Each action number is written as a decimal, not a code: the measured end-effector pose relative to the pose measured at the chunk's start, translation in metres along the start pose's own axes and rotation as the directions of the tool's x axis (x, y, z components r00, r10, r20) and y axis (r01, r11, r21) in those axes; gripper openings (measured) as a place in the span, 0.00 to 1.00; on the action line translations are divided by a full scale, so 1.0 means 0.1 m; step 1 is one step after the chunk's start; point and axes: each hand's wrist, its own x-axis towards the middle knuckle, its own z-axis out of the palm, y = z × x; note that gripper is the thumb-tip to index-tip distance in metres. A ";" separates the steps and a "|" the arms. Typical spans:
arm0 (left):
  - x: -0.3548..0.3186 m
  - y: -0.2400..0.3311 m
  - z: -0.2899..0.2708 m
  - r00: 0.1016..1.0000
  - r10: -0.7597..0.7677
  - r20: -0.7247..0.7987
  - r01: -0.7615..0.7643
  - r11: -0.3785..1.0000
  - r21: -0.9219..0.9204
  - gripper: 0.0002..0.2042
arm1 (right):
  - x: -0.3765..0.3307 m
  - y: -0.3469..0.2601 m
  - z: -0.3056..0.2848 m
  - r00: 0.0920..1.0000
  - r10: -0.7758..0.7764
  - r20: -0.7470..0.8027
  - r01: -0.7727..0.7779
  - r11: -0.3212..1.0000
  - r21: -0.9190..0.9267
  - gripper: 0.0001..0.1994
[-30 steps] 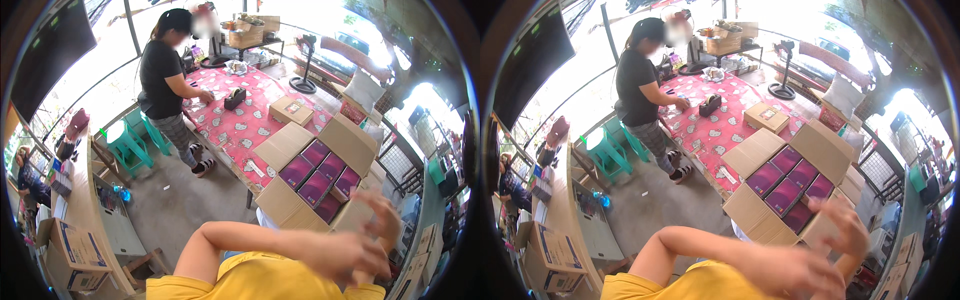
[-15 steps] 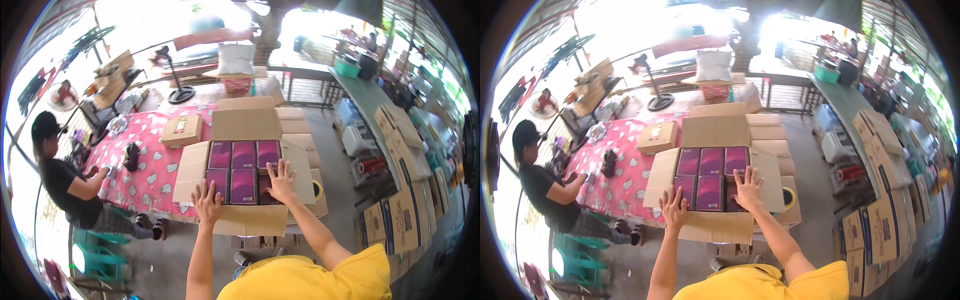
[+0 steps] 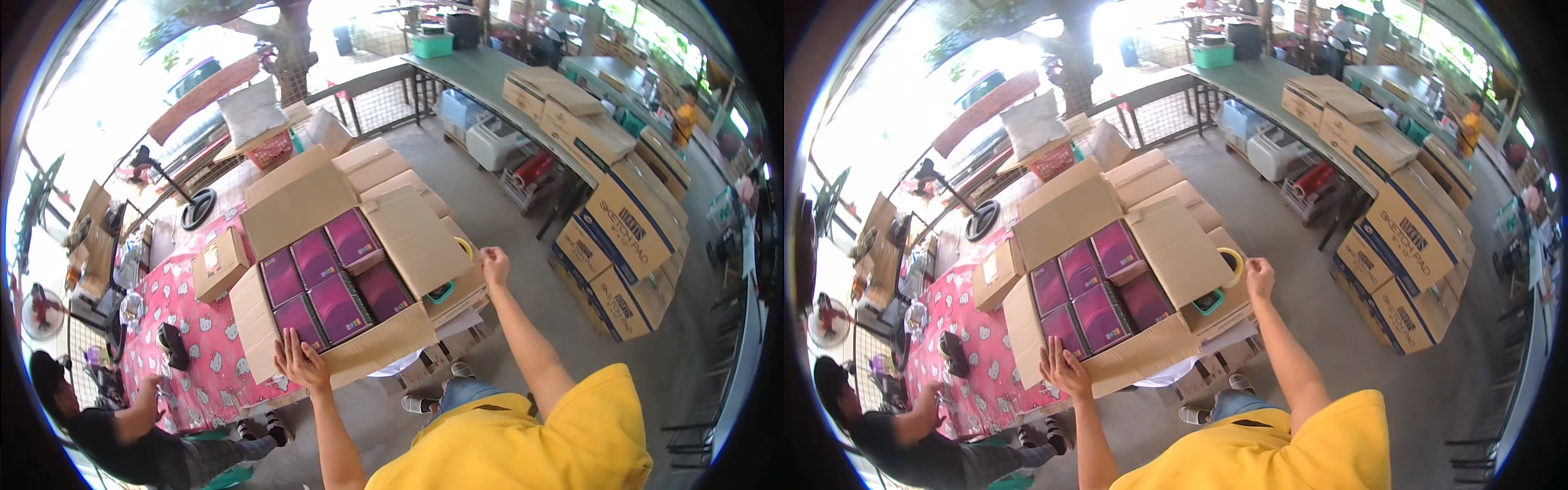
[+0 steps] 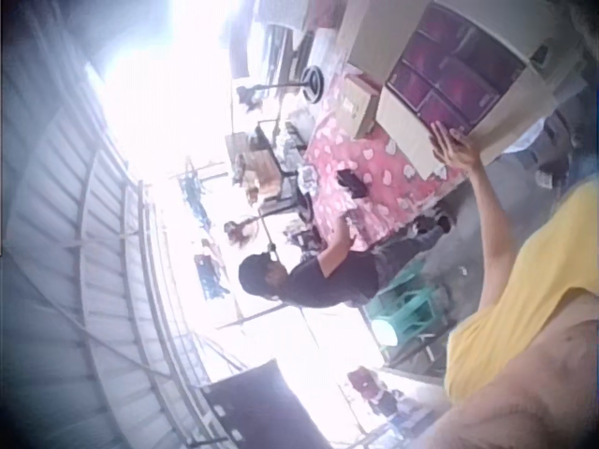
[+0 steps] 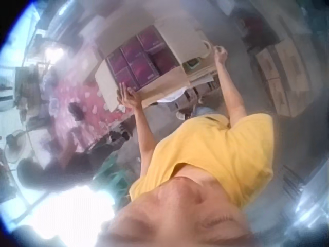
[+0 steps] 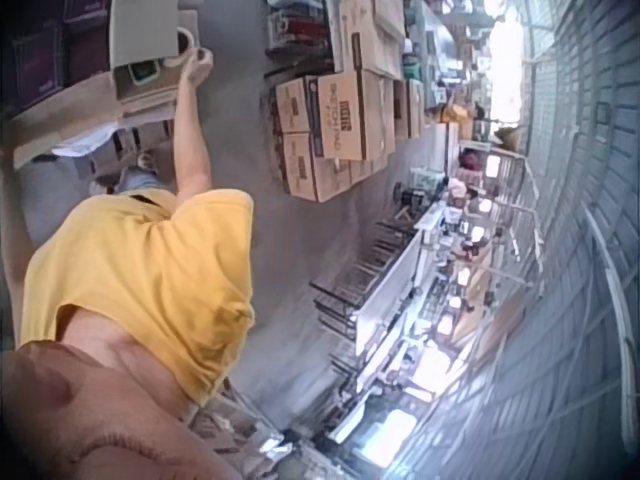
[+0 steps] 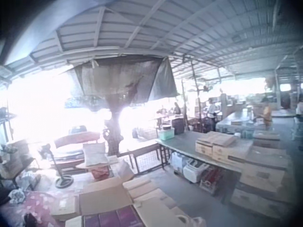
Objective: The person packs purple notebooks into a cardboard box, writes on the side of the box with a pen, and organizes packing supplies like tape.
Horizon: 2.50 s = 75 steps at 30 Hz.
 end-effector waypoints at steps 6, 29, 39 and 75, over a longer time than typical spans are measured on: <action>-0.05 -0.04 -0.10 0.999 0.019 0.031 -0.021 0.997 0.071 0.20 | -0.32 0.76 0.23 0.825 0.048 0.563 0.206 0.902 -0.379 0.09; -3.17 1.25 -0.52 -0.029 -0.676 0.736 0.689 0.520 0.505 0.35 | 0.97 0.58 1.61 0.347 -0.059 0.936 0.893 0.325 -0.311 0.26; -3.16 1.71 -1.03 -0.070 -0.802 0.593 0.905 0.199 0.376 0.30 | 0.96 0.62 2.25 0.226 0.250 0.942 0.968 0.054 -0.247 0.29; -5.68 2.84 -1.73 -0.418 -0.880 0.227 0.895 -0.356 0.269 0.31 | 2.37 -0.64 2.16 0.532 -0.604 0.593 0.713 0.697 0.071 0.22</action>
